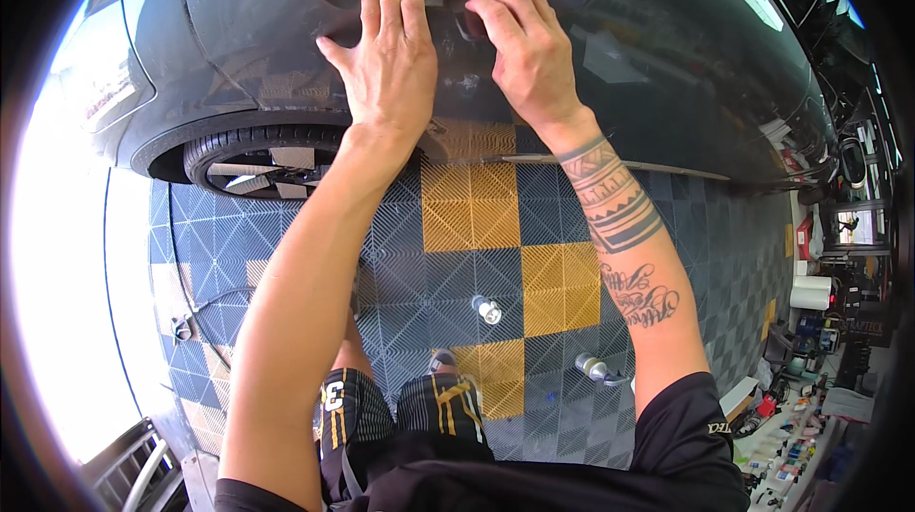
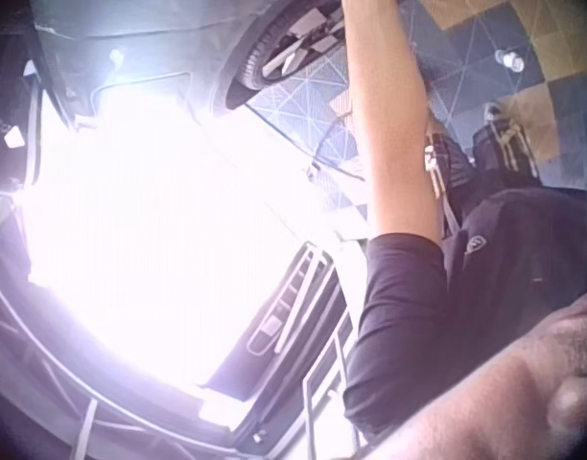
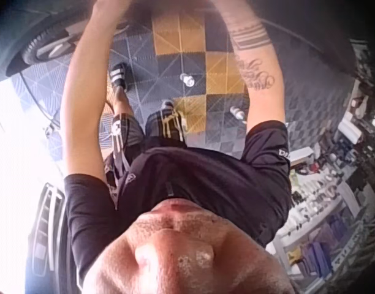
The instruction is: The person applies a transparent protective film to the rear bumper of a dark-colored car. They use a small black tool to smooth the film and a yellow squeegee to press it firmly against the surface, working around the contours of the bumper and wheel arch.
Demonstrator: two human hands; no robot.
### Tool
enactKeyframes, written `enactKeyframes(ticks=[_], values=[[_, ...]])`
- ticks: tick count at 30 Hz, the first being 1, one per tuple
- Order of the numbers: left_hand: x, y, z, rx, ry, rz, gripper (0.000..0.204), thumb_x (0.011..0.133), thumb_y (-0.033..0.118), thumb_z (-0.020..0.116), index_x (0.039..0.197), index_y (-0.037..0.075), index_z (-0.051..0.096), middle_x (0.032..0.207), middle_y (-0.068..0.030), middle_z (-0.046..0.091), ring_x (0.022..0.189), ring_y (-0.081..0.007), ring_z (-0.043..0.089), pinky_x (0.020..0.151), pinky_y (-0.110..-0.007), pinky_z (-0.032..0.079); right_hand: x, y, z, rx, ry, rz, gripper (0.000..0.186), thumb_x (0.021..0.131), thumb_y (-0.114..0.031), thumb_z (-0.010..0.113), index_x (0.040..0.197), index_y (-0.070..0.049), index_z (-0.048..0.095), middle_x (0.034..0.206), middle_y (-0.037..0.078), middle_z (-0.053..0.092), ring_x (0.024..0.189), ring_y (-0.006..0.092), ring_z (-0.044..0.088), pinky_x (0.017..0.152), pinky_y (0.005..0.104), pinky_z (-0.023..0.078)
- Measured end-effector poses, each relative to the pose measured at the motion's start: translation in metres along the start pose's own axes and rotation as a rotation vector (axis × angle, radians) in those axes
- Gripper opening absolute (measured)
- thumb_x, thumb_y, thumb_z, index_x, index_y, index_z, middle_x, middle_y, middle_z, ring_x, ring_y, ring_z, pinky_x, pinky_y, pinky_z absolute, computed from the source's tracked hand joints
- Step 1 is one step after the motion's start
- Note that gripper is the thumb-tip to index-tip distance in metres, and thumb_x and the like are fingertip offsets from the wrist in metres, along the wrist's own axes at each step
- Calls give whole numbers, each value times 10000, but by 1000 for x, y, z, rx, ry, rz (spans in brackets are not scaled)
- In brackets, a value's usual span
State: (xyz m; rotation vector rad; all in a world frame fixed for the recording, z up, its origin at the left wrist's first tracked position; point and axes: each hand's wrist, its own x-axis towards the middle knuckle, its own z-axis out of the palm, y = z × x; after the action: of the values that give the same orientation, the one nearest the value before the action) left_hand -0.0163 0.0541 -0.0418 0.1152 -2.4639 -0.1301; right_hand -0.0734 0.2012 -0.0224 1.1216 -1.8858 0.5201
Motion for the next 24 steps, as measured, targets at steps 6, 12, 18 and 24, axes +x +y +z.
enactKeyframes(ticks=[6,12,18,24], values=[[-1,-16,5,101,34,117,566,858,56,566,1398,98,404,1528,-50,325,1448,-191,255,1026,-676,225,-1,6,6,0,34,-43,230,794,-26,613,1022,-37,634,985,67,603,931,260,597,823,362,500],[0,-23,4,72,65,134,566,844,62,581,1384,112,418,1512,-26,351,1437,-160,274,1025,-677,229,15,-11,24,-15,48,-23,364,729,101,571,1060,-33,639,960,77,584,867,276,568,774,369,506],[0,-23,2,70,88,161,493,846,73,587,1318,131,459,1492,-16,387,1430,-154,288,1019,-671,237,26,-11,30,-103,81,-7,323,725,88,587,1021,-31,635,908,80,563,827,281,558,753,381,491],[2,-37,-4,129,91,257,448,851,126,604,1276,133,466,1446,-17,449,1379,-148,364,983,-652,260,27,-15,36,-129,84,4,305,726,83,593,1006,-32,632,894,80,554,815,283,557,746,381,483]])
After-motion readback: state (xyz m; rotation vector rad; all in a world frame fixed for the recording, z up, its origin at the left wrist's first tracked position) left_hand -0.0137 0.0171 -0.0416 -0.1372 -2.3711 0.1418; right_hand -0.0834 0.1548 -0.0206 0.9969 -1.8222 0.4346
